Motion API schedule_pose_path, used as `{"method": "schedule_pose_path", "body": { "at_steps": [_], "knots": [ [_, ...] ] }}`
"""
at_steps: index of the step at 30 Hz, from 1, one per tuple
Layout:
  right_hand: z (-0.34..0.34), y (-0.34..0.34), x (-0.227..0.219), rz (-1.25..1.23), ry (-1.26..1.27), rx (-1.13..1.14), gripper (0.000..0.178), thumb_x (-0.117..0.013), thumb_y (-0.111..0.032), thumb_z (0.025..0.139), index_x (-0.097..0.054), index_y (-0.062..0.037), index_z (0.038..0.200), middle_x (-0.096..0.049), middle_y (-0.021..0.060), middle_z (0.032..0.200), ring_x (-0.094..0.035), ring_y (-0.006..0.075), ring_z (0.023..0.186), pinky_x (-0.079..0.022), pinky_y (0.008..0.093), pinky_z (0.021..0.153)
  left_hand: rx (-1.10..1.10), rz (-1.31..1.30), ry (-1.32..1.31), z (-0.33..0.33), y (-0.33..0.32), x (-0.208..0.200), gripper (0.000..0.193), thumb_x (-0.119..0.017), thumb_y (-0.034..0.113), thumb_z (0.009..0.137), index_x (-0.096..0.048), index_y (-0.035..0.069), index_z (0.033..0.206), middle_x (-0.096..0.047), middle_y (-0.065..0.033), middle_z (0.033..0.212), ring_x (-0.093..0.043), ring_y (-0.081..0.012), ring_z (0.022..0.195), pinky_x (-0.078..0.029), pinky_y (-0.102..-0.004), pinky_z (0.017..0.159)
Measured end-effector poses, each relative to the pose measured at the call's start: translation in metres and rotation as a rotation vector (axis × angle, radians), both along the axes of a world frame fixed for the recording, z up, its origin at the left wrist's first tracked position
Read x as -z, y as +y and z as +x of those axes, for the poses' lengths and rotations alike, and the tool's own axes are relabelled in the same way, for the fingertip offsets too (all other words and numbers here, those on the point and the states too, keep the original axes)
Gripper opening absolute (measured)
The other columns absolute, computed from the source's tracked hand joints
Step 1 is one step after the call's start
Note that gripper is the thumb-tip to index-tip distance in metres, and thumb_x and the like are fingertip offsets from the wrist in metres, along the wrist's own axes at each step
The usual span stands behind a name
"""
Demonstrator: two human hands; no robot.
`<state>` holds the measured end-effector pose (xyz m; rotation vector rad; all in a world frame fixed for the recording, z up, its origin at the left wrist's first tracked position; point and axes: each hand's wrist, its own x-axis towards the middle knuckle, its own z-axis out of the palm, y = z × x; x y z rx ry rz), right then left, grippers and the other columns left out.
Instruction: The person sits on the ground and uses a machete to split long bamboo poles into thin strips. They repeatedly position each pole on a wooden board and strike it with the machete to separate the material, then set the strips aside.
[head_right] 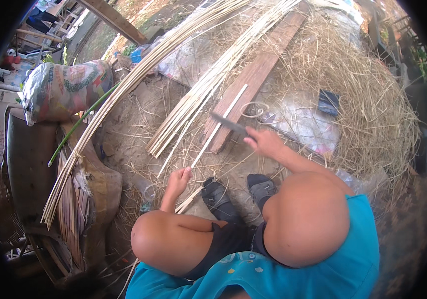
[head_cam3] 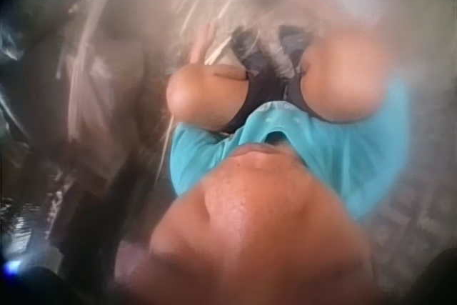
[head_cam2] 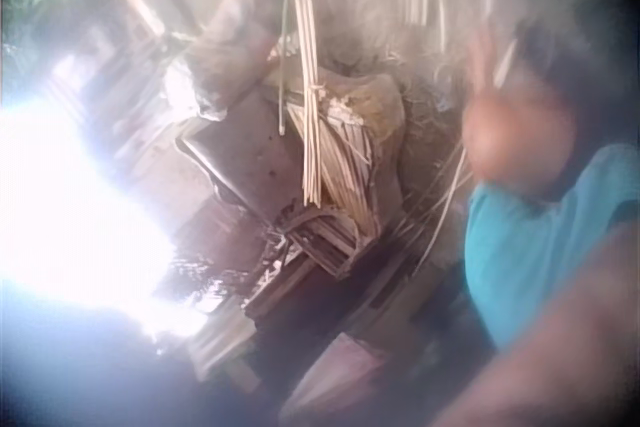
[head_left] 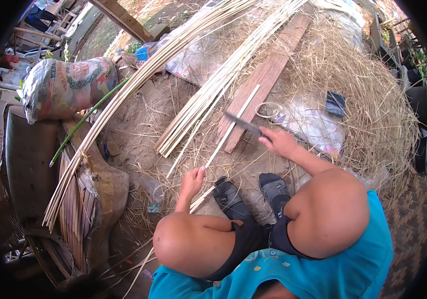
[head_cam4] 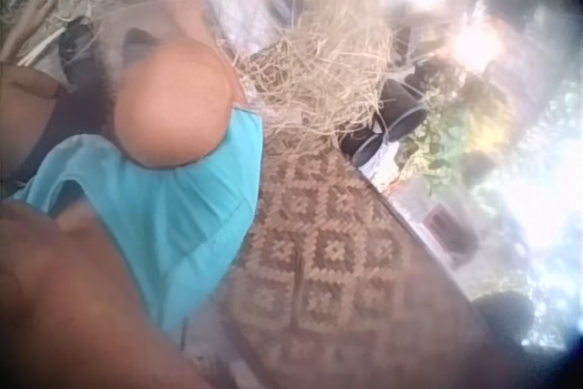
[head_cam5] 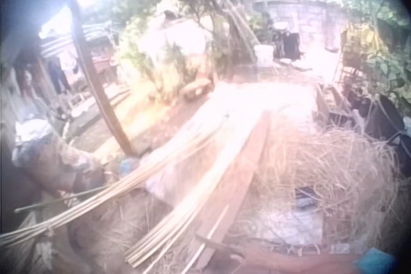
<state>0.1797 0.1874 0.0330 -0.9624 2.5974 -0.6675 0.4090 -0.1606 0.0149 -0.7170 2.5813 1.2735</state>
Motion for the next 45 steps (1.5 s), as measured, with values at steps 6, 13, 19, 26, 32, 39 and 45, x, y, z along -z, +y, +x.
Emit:
{"method": "schedule_pose_path", "body": {
  "at_steps": [6,13,19,26,32,39,45],
  "knots": [
    [-0.061,0.044,0.011,0.062,0.045,0.418,0.043,-0.053,-0.044,0.103,-0.058,-0.0138,0.132,-0.071,0.0268,0.090,-0.069,0.0486,0.084,-0.054,0.0568,0.075,0.043,0.048,-0.240,0.078,-0.011,-0.029,0.041,-0.055,0.035,0.104,-0.070,-0.001,0.092,-0.068,-0.0156,0.075,-0.065,-0.0243,0.070,-0.051,-0.0397,0.068],
    [-0.063,0.053,0.019,-0.058,-0.083,0.485,0.048,-0.053,-0.043,0.102,-0.057,-0.0100,0.136,-0.071,0.0296,0.098,-0.068,0.0498,0.096,-0.053,0.0547,0.085,0.156,-0.237,-0.525,0.151,-0.081,-0.045,0.036,-0.061,0.036,0.097,-0.074,0.003,0.102,-0.073,-0.0205,0.091,-0.070,-0.0370,0.088,-0.055,-0.0466,0.082],
    [-0.033,0.044,0.041,-0.159,-0.174,0.560,0.052,-0.054,-0.046,0.102,-0.056,-0.0121,0.141,-0.069,0.0313,0.110,-0.066,0.0497,0.104,-0.053,0.0512,0.091,0.511,-0.492,-0.413,0.006,-0.104,-0.094,0.035,-0.065,0.036,0.092,-0.075,0.005,0.106,-0.074,-0.0228,0.100,-0.070,-0.0415,0.098,-0.055,-0.0498,0.090],
    [-0.027,0.043,0.038,-0.177,-0.226,0.606,0.049,-0.055,-0.047,0.102,-0.056,-0.0160,0.141,-0.071,0.0268,0.102,-0.068,0.0482,0.099,-0.054,0.0508,0.087,1.061,-0.141,-0.511,-0.117,-0.020,-0.054,0.042,-0.059,0.042,0.097,-0.074,0.003,0.103,-0.073,-0.0220,0.100,-0.069,-0.0410,0.098,-0.054,-0.0475,0.090],
    [-0.021,0.034,0.044,-0.235,-0.276,0.620,0.048,-0.056,-0.044,0.103,-0.056,-0.0154,0.141,-0.071,0.0273,0.093,-0.071,0.0437,0.092,-0.054,0.0468,0.082,1.010,-0.075,-0.415,-0.118,0.048,0.014,0.054,-0.048,0.048,0.104,-0.072,0.001,0.097,-0.074,-0.0184,0.092,-0.072,-0.0336,0.089,-0.054,-0.0443,0.085],
    [-0.025,0.041,0.047,-0.231,-0.296,0.622,0.047,-0.056,-0.040,0.103,-0.055,-0.0138,0.142,-0.071,0.0267,0.098,-0.070,0.0445,0.090,-0.053,0.0471,0.081,1.005,0.049,-0.764,-0.130,0.040,-0.036,0.044,-0.052,0.040,0.101,-0.072,0.005,0.083,-0.073,-0.0129,0.071,-0.073,-0.0257,0.075,-0.056,-0.0415,0.076],
    [-0.026,0.050,0.078,-0.338,0.081,0.526,0.047,-0.056,-0.038,0.103,-0.055,-0.0122,0.142,-0.071,0.0254,0.090,-0.071,0.0442,0.085,-0.054,0.0478,0.077,1.204,-0.391,-1.100,-0.110,-0.028,-0.014,0.033,-0.063,0.033,0.090,-0.078,0.004,0.096,-0.077,-0.0137,0.094,-0.074,-0.0298,0.093,-0.057,-0.0421,0.083]
  ]
}}
